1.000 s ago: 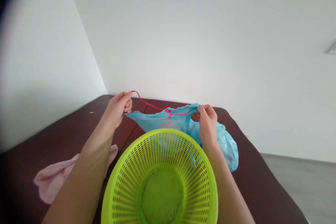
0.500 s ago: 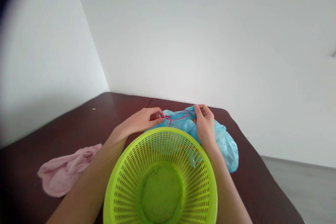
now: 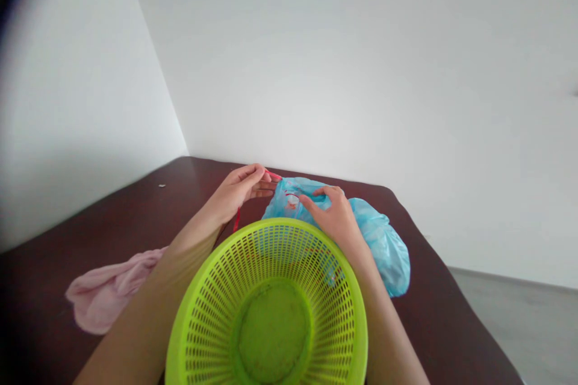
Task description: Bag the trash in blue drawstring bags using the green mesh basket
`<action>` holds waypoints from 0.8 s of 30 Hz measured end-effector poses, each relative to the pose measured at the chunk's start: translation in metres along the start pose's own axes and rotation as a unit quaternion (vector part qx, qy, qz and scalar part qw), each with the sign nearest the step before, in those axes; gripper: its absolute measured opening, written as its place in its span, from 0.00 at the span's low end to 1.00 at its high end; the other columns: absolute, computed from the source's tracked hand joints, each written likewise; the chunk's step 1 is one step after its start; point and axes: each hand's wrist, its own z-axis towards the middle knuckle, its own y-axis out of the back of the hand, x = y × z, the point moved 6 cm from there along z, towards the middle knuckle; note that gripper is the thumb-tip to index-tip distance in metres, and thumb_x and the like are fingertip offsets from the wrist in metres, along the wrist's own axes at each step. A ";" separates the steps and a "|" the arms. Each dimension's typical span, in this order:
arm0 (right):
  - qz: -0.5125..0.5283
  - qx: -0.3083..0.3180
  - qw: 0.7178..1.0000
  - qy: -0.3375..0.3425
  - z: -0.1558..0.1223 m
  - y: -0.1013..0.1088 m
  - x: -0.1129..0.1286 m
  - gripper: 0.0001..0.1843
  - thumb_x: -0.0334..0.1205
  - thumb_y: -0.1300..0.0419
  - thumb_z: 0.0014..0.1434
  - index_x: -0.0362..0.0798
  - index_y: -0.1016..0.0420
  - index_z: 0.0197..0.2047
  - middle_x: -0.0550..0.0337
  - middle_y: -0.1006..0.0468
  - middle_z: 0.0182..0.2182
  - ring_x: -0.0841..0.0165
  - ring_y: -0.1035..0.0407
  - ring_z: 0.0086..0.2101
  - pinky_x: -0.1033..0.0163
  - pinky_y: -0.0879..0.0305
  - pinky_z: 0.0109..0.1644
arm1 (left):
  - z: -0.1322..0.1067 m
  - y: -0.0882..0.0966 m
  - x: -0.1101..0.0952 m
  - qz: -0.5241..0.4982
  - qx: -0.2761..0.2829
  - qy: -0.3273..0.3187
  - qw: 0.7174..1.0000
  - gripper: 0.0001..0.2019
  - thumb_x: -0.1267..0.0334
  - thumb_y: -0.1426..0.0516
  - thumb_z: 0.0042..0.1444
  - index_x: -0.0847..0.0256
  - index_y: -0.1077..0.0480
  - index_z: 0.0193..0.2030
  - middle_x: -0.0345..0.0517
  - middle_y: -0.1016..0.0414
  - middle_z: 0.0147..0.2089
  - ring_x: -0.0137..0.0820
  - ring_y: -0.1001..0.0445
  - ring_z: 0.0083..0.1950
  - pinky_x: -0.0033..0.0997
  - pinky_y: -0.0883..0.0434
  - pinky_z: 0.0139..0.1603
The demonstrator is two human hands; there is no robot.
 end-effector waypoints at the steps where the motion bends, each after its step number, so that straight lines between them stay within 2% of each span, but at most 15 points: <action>1: -0.006 0.000 1.000 0.000 0.000 -0.001 -0.004 0.23 0.69 0.19 0.66 0.61 0.15 0.47 0.46 0.13 0.53 0.40 0.20 0.57 0.28 0.27 0.73 | 0.000 -0.001 0.001 -0.019 0.001 0.004 1.000 0.28 0.32 0.28 0.72 0.57 0.21 0.43 0.57 0.09 0.61 0.44 0.09 0.57 0.39 0.13 0.55; 4: -0.017 -0.015 1.000 -0.009 0.001 -0.004 -0.018 0.29 0.69 0.18 0.64 0.61 0.18 0.54 0.44 0.15 0.57 0.37 0.21 0.61 0.26 0.26 0.74 | 0.002 -0.004 0.004 -0.063 0.005 0.011 0.998 0.26 0.34 0.29 0.74 0.58 0.23 0.44 0.58 0.09 0.65 0.44 0.08 0.59 0.40 0.12 0.56; 7: -0.015 -0.042 0.999 -0.012 0.004 -0.006 -0.029 0.39 0.68 0.16 0.60 0.60 0.22 0.63 0.40 0.17 0.62 0.36 0.23 0.64 0.25 0.26 0.74 | 0.003 -0.009 0.008 -0.109 -0.002 0.031 0.994 0.25 0.38 0.28 0.75 0.57 0.25 0.43 0.58 0.11 0.68 0.44 0.08 0.58 0.41 0.10 0.52; 11: -0.026 -0.051 0.998 -0.001 0.007 -0.013 -0.039 0.52 0.65 0.16 0.60 0.56 0.30 0.77 0.36 0.23 0.71 0.35 0.28 0.72 0.26 0.32 0.81 | 0.002 -0.022 0.017 -0.180 0.006 0.092 0.979 0.20 0.45 0.30 0.77 0.57 0.26 0.43 0.58 0.09 0.56 0.40 0.10 0.44 0.41 0.09 0.45; 13: -0.053 -0.038 0.998 0.005 0.007 -0.017 -0.042 0.57 0.63 0.15 0.59 0.56 0.34 0.82 0.36 0.24 0.72 0.36 0.28 0.72 0.28 0.33 0.81 | 0.001 -0.027 0.019 -0.205 0.005 0.095 0.974 0.18 0.48 0.31 0.77 0.56 0.28 0.41 0.55 0.11 0.50 0.36 0.13 0.39 0.40 0.10 0.42; 15: -0.096 -0.022 0.995 0.010 0.006 -0.021 -0.046 0.60 0.60 0.15 0.57 0.57 0.34 0.84 0.37 0.25 0.70 0.35 0.29 0.71 0.27 0.33 0.81 | 0.002 -0.027 0.018 -0.208 -0.009 0.077 0.975 0.19 0.49 0.32 0.77 0.55 0.30 0.39 0.53 0.13 0.47 0.35 0.15 0.38 0.39 0.10 0.42; 17: -0.137 -0.008 0.991 0.007 0.006 -0.025 -0.050 0.53 0.54 0.16 0.57 0.57 0.27 0.80 0.39 0.23 0.66 0.34 0.29 0.69 0.24 0.33 0.79 | 0.003 -0.023 0.017 -0.189 -0.030 0.056 0.980 0.19 0.48 0.31 0.77 0.55 0.30 0.39 0.53 0.14 0.47 0.36 0.14 0.40 0.38 0.09 0.44; 20: -0.100 -0.006 0.995 -0.011 0.007 -0.026 -0.053 0.26 0.42 0.25 0.57 0.56 0.13 0.60 0.44 0.19 0.53 0.37 0.27 0.62 0.27 0.33 0.77 | 0.005 -0.012 0.014 -0.142 -0.059 0.038 0.987 0.22 0.42 0.31 0.77 0.55 0.29 0.40 0.51 0.15 0.45 0.36 0.15 0.42 0.35 0.12 0.42; 22: -0.036 -0.010 0.999 -0.022 0.008 -0.024 -0.052 0.11 0.40 0.30 0.58 0.56 0.14 0.46 0.48 0.18 0.46 0.44 0.25 0.54 0.35 0.30 0.72 | 0.005 -0.004 0.011 -0.102 -0.066 0.028 0.992 0.25 0.36 0.31 0.75 0.55 0.28 0.41 0.48 0.17 0.42 0.33 0.18 0.37 0.32 0.17 0.36; 24: 0.009 -0.015 0.999 -0.035 0.011 -0.021 -0.050 0.03 0.44 0.33 0.62 0.57 0.18 0.39 0.54 0.19 0.39 0.51 0.25 0.46 0.43 0.27 0.63 | 0.004 0.007 0.006 -0.058 -0.067 0.007 0.996 0.28 0.33 0.28 0.70 0.56 0.28 0.42 0.44 0.21 0.40 0.29 0.23 0.34 0.29 0.23 0.32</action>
